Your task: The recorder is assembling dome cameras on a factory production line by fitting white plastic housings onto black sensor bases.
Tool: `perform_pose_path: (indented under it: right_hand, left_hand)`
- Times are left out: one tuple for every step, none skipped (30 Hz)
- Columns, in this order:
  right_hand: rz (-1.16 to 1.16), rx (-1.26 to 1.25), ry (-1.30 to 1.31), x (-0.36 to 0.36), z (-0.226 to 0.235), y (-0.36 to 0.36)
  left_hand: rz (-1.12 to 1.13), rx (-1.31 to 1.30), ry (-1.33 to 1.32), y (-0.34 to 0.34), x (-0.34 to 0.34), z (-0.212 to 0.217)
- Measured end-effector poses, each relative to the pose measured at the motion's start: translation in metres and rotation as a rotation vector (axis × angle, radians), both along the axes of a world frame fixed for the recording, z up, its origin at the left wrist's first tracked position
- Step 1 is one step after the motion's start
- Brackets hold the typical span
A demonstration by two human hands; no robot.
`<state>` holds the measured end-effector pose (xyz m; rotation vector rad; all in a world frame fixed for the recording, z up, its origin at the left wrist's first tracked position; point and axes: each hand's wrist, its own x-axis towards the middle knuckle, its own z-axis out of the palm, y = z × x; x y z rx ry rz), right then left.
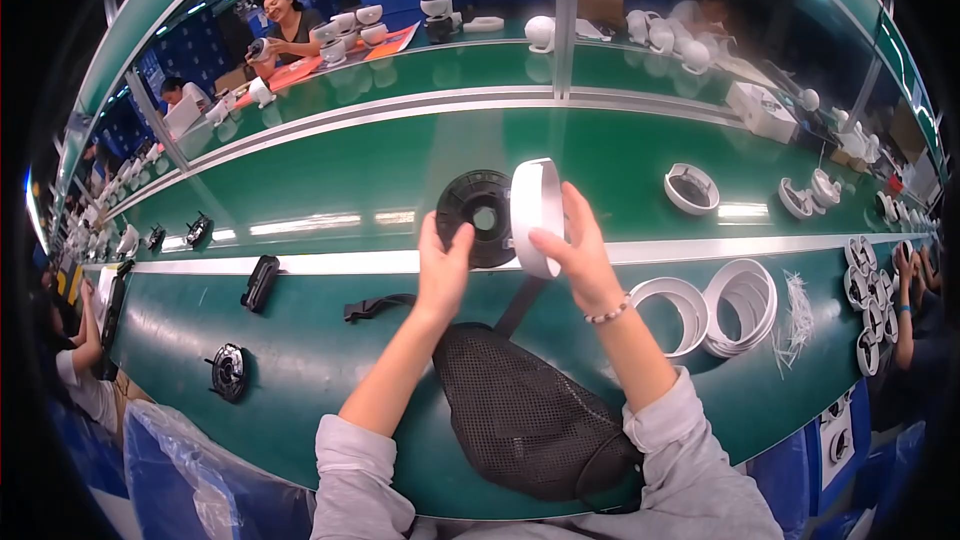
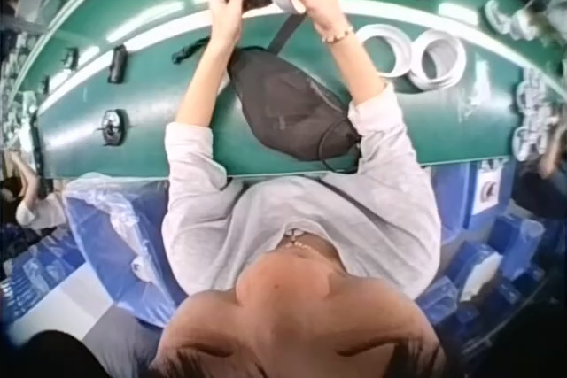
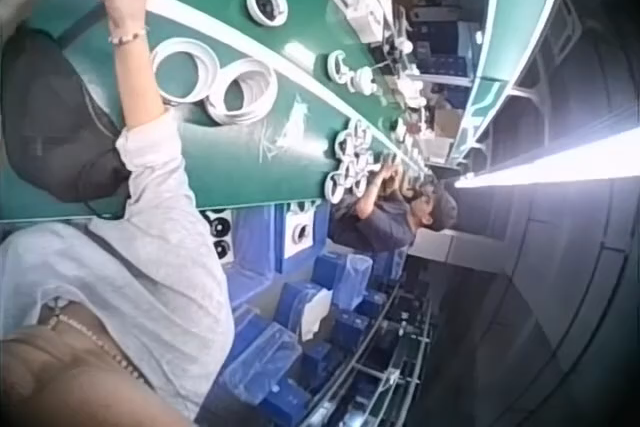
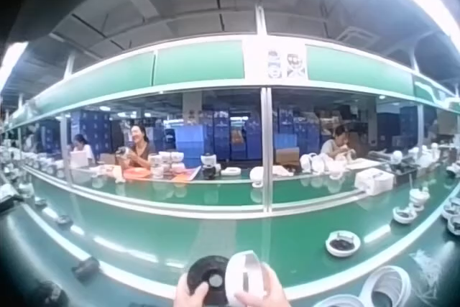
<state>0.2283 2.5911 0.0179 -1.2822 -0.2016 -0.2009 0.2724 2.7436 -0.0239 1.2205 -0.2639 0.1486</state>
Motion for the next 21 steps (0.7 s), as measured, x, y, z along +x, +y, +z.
perform_pose_path:
  right_hand:
    - [-0.014,0.005,-0.034,-0.002,-0.002,0.003]
    - [-0.027,-0.05,-0.071,-0.002,-0.003,0.003]
    - [-0.028,-0.053,-0.072,0.0,-0.007,0.001]
    - [-0.059,-0.091,-0.124,0.004,-0.009,0.0]
    - [-0.09,-0.128,-0.176,0.005,-0.01,-0.002]
    - [-0.093,-0.127,-0.179,0.004,-0.009,-0.005]
    - [-0.037,-0.127,-0.207,0.002,-0.006,-0.004]
    - [0.019,-0.128,-0.235,0.0,-0.004,-0.004]
    - [0.016,-0.242,-0.265,-0.001,-0.002,0.0]
    - [-0.041,-0.46,-0.341,0.0,-0.005,0.003]
    - [-0.098,-0.609,-0.36,-0.004,-0.007,0.008]
    - [-0.17,-0.727,-0.396,-0.006,-0.006,0.012]
    - [-0.235,-0.844,-0.433,-0.009,-0.004,0.016]
    - [-0.259,-0.865,-0.472,-0.011,-0.002,0.016]
    - [-0.256,-0.865,-0.467,-0.013,0.001,0.015]
    - [-0.268,-0.81,-0.425,-0.015,0.005,0.013]
    - [-0.279,-0.755,-0.385,-0.016,0.007,0.011]
    - [-0.308,-0.793,-0.363,-0.017,0.007,0.007]
    - [-0.311,-0.796,-0.362,-0.017,0.008,0.005]
    - [-0.303,-0.788,-0.32,-0.018,0.008,0.004]
    - [-0.295,-0.78,-0.277,-0.019,0.008,0.002]
  left_hand:
    - [0.001,0.006,-0.047,-0.007,-0.006,-0.002]
    - [-0.14,-0.108,0.002,-0.009,-0.012,-0.003]
    - [-0.142,-0.111,0.001,-0.008,-0.015,0.0]
    - [-0.341,-0.158,0.043,-0.004,-0.017,0.007]
    - [-0.541,-0.202,0.086,-0.001,-0.02,0.015]
    - [-0.692,-0.299,0.061,0.001,-0.022,0.024]
    - [-0.79,-0.404,0.085,0.006,-0.022,0.023]
    - [-0.889,-0.509,0.11,0.01,-0.022,0.02]
    - [-0.86,-0.57,0.237,0.012,-0.021,0.017]
    - [-0.731,-0.557,0.239,0.008,-0.022,0.017]
    - [-0.681,-0.572,0.227,0.004,-0.02,0.019]
    - [-0.682,-0.54,0.174,0.007,-0.015,0.015]
    - [-0.691,-0.549,0.18,0.006,-0.014,0.014]
    - [-0.7,-0.559,0.185,0.005,-0.012,0.015]
    - [-0.681,-0.548,0.192,0.001,-0.013,0.017]
    - [-0.676,-0.522,0.181,-0.002,-0.014,0.021]
    - [-0.671,-0.495,0.169,-0.004,-0.015,0.023]
    - [-0.693,-0.518,0.208,-0.006,-0.017,0.023]
    - [-0.696,-0.52,0.208,-0.008,-0.018,0.024]
    - [-0.697,-0.54,0.176,-0.009,-0.02,0.025]
    - [-0.698,-0.56,0.143,-0.011,-0.021,0.025]
